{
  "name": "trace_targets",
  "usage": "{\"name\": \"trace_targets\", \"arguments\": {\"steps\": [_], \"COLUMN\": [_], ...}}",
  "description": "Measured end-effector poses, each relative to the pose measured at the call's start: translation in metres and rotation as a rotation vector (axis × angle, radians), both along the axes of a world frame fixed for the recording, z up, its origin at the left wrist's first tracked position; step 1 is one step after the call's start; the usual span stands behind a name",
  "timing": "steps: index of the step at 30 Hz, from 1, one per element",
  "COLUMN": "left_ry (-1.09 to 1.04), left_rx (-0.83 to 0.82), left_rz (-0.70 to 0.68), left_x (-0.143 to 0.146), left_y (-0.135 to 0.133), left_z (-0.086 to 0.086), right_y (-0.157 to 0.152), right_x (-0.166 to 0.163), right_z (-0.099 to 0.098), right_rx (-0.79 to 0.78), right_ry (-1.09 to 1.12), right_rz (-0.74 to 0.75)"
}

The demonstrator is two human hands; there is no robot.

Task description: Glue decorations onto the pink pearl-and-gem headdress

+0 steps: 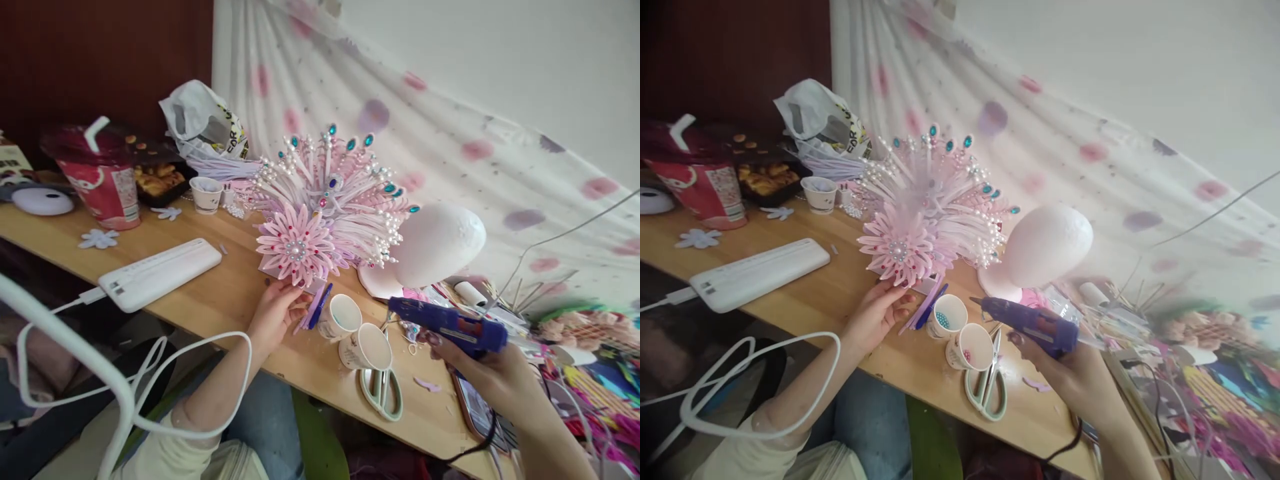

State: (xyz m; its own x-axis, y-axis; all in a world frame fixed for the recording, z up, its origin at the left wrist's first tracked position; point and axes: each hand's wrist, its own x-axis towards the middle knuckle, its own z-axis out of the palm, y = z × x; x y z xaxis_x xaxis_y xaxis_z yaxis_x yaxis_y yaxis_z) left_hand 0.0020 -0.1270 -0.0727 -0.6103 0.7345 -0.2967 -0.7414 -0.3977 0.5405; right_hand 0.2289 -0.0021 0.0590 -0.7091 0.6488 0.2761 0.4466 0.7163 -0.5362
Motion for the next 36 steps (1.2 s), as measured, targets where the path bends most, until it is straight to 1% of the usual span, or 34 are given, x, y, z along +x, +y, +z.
{"name": "trace_targets", "arguments": {"steps": [2, 5, 8, 12, 15, 19, 23, 27, 29, 33, 36], "left_ry": [-0.075, -0.171, -0.196, -0.088, 0.019, 0.062, 0.066, 0.106, 0.135, 0.188, 0.232], "left_rx": [0.046, 0.084, 0.106, 0.070, 0.006, -0.039, -0.050, -0.079, -0.089, -0.096, -0.140], "left_rz": [-0.002, 0.019, 0.029, 0.077, 0.103, 0.113, 0.071, 0.026, 0.010, -0.009, -0.009], "left_x": [0.001, 0.003, 0.004, 0.007, 0.007, 0.006, 0.005, 0.004, 0.003, 0.001, 0.000], "left_y": [0.003, 0.007, 0.010, 0.013, 0.015, 0.016, 0.016, 0.013, 0.012, 0.011, 0.012], "left_z": [0.001, 0.002, -0.001, -0.006, -0.010, -0.010, -0.012, -0.012, -0.010, -0.006, -0.006], "right_y": [0.001, 0.007, 0.014, 0.018, 0.018, 0.021, 0.028, 0.031, 0.030, 0.032, 0.036], "right_x": [-0.031, -0.063, -0.082, -0.097, -0.105, -0.112, -0.115, -0.115, -0.114, -0.107, -0.103], "right_z": [0.006, 0.006, -0.003, -0.017, -0.024, -0.031, -0.039, -0.041, -0.041, -0.045, -0.049], "right_rx": [0.032, -0.027, -0.135, -0.301, -0.388, -0.460, -0.501, -0.572, -0.547, -0.450, -0.394], "right_ry": [-0.088, -0.194, -0.241, -0.231, -0.192, -0.141, -0.113, -0.081, -0.076, -0.081, -0.082], "right_rz": [0.084, 0.165, 0.129, 0.081, 0.093, 0.142, 0.151, 0.141, 0.151, 0.220, 0.254]}}
